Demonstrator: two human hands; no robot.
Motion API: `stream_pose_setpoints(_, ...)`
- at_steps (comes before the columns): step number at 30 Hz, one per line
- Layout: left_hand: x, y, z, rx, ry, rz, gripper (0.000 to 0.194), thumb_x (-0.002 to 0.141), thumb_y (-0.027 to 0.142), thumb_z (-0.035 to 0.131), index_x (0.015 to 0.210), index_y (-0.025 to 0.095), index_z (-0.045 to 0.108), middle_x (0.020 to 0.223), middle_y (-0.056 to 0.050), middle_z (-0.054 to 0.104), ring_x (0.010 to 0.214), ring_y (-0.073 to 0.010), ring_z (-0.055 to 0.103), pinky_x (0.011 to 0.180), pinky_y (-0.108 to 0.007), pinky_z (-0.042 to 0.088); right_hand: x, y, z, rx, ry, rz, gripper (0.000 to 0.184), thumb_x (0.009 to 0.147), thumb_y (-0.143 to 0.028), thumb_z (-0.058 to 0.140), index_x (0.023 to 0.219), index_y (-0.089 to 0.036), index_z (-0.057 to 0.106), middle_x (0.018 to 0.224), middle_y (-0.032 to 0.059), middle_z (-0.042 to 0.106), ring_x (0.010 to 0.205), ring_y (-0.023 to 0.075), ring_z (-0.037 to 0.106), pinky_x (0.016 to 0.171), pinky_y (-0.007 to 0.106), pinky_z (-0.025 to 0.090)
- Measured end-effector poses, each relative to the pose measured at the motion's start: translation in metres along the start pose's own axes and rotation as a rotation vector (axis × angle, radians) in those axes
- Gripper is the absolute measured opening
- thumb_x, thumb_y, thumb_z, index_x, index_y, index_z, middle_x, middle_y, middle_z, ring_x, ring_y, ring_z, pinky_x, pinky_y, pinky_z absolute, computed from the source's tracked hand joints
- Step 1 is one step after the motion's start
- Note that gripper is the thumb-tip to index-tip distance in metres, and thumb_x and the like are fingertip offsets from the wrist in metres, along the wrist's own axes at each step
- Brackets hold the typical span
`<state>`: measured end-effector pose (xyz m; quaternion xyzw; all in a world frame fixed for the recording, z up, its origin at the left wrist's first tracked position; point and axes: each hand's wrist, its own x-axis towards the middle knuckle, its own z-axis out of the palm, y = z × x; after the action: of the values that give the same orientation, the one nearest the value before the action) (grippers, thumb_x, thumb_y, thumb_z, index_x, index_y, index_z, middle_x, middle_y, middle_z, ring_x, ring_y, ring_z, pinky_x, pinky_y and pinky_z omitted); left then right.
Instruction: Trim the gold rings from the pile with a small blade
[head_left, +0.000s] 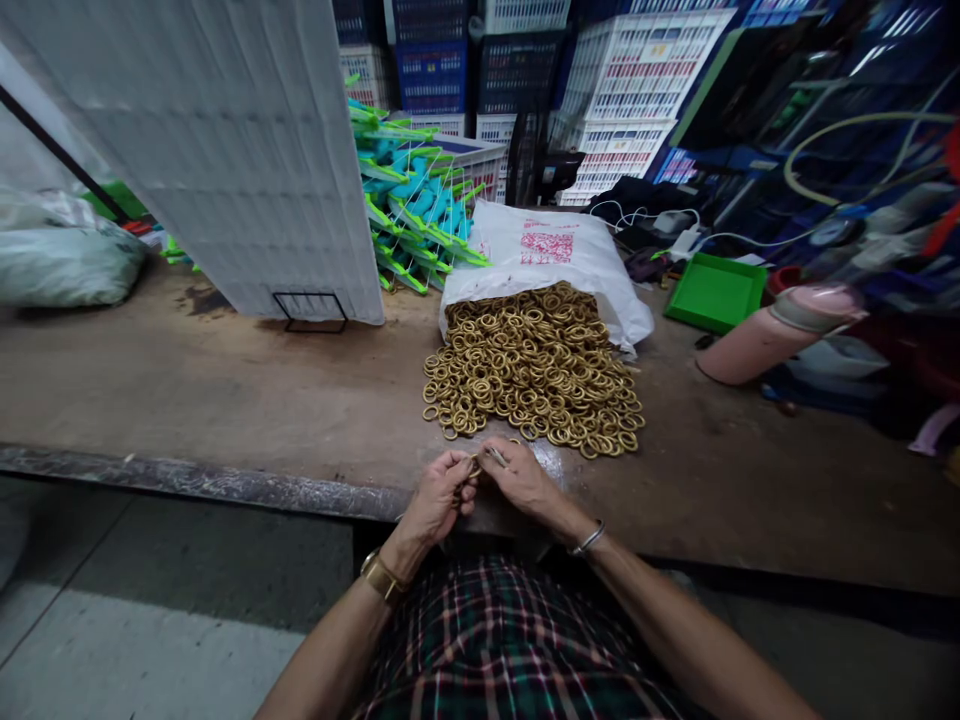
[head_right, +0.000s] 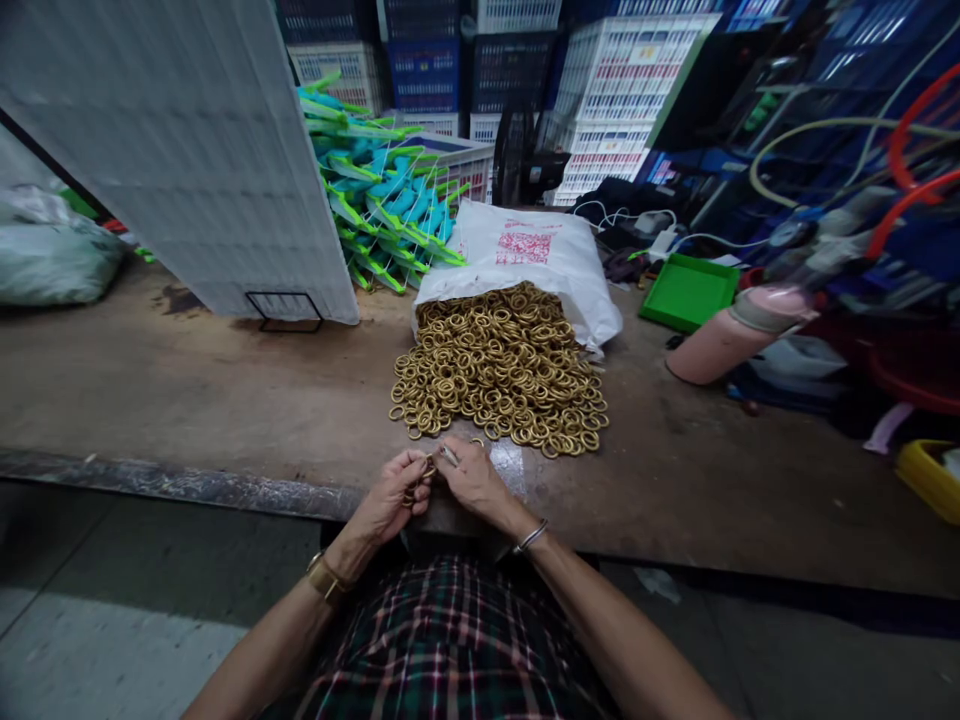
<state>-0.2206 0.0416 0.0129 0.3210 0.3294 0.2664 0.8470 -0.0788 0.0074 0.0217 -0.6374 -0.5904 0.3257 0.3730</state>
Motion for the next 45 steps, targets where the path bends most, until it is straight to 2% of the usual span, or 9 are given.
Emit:
stream_pose_setpoints(4, 0.000, -0.004, 0.002, 0.054, 0.024, 0.079, 0.033, 0.069, 0.042, 0.067, 0.079, 0.017, 0.048, 0.062, 0.005, 0.049, 0.045, -0.0030, 0.039, 0.037, -0.013, 0.029, 0.000, 0.000, 0.008, 0.391, -0.064, 0.299, 0.027, 0.079, -0.044, 0.044, 0.066, -0.021, 0.041, 0.049, -0.0079, 0.037, 0.039, 0.0068, 0.028, 0.039, 0.020, 0.023)
stream_pose_setpoints(7, 0.000, -0.007, 0.003, 0.111, 0.044, 0.108, 0.034, 0.069, 0.044, 0.066, 0.078, 0.016, 0.048, 0.060, 0.004, 0.049, 0.044, -0.0036, 0.039, 0.036, -0.014, 0.030, -0.001, 0.001, 0.010, 0.580, -0.116, 0.413, 0.031, 0.077, -0.051, 0.045, 0.066, -0.022, 0.038, 0.047, -0.0101, 0.035, 0.034, 0.0052, 0.021, 0.034, 0.019, 0.017)
stream_pose_setpoints(9, 0.000, -0.007, 0.004, 0.130, 0.042, 0.116, 0.035, 0.069, 0.045, 0.066, 0.078, 0.016, 0.048, 0.061, 0.004, 0.050, 0.044, -0.0036, 0.039, 0.036, -0.014, 0.031, -0.001, 0.001, 0.009, 0.571, -0.098, 0.403, 0.031, 0.075, -0.050, 0.047, 0.064, -0.022, 0.038, 0.047, -0.0099, 0.034, 0.035, 0.0050, 0.021, 0.035, 0.019, 0.017)
stream_pose_setpoints(14, 0.000, -0.005, 0.002, 0.131, 0.013, 0.078, 0.035, 0.070, 0.045, 0.065, 0.080, 0.017, 0.047, 0.063, 0.004, 0.051, 0.042, -0.0031, 0.040, 0.035, -0.014, 0.031, 0.004, 0.003, 0.005, 0.325, -0.009, 0.272, 0.025, 0.076, -0.038, 0.048, 0.059, -0.020, 0.042, 0.047, -0.0074, 0.037, 0.043, 0.0071, 0.031, 0.044, 0.020, 0.026)
stream_pose_setpoints(18, -0.001, -0.004, 0.000, 0.090, 0.009, 0.037, 0.034, 0.070, 0.044, 0.065, 0.083, 0.018, 0.047, 0.059, 0.005, 0.050, 0.039, -0.0035, 0.040, 0.035, -0.015, 0.031, 0.006, 0.005, 0.005, 0.186, 0.031, 0.145, 0.021, 0.077, -0.035, 0.047, 0.062, -0.019, 0.047, 0.056, -0.0048, 0.043, 0.055, 0.0095, 0.038, 0.051, 0.021, 0.030)
stream_pose_setpoints(22, -0.003, -0.004, 0.001, 0.104, 0.021, 0.048, 0.035, 0.070, 0.045, 0.065, 0.081, 0.018, 0.046, 0.059, 0.005, 0.051, 0.040, -0.0037, 0.041, 0.036, -0.015, 0.032, 0.006, 0.005, 0.007, 0.121, 0.045, 0.084, 0.020, 0.078, -0.032, 0.046, 0.065, -0.018, 0.050, 0.059, -0.0040, 0.045, 0.059, 0.0102, 0.040, 0.056, 0.022, 0.032)
stream_pose_setpoints(28, -0.003, -0.006, 0.001, 0.151, 0.025, 0.076, 0.037, 0.070, 0.048, 0.064, 0.077, 0.018, 0.043, 0.059, 0.005, 0.051, 0.040, -0.0036, 0.041, 0.036, -0.015, 0.032, 0.005, 0.003, 0.008, 0.164, 0.019, 0.103, 0.020, 0.078, -0.033, 0.046, 0.067, -0.017, 0.052, 0.060, -0.0040, 0.046, 0.058, 0.0100, 0.041, 0.056, 0.022, 0.032)
stream_pose_setpoints(40, -0.005, -0.005, -0.004, -0.002, -0.065, 0.054, 0.035, 0.070, 0.044, 0.066, 0.077, 0.018, 0.043, 0.062, 0.004, 0.051, 0.043, -0.0033, 0.040, 0.040, -0.015, 0.031, 0.004, 0.003, 0.011, 0.287, -0.043, 0.175, 0.020, 0.079, -0.033, 0.045, 0.067, -0.018, 0.051, 0.055, -0.0057, 0.042, 0.052, 0.0082, 0.036, 0.050, 0.020, 0.030)
stream_pose_setpoints(45, -0.006, -0.004, -0.006, -0.039, -0.080, 0.049, 0.036, 0.069, 0.044, 0.067, 0.077, 0.018, 0.043, 0.064, 0.004, 0.050, 0.045, -0.0036, 0.041, 0.040, -0.015, 0.030, 0.005, 0.003, 0.013, 0.286, -0.022, 0.178, 0.017, 0.079, -0.031, 0.044, 0.072, -0.018, 0.052, 0.055, -0.0057, 0.043, 0.051, 0.0088, 0.037, 0.050, 0.020, 0.031)
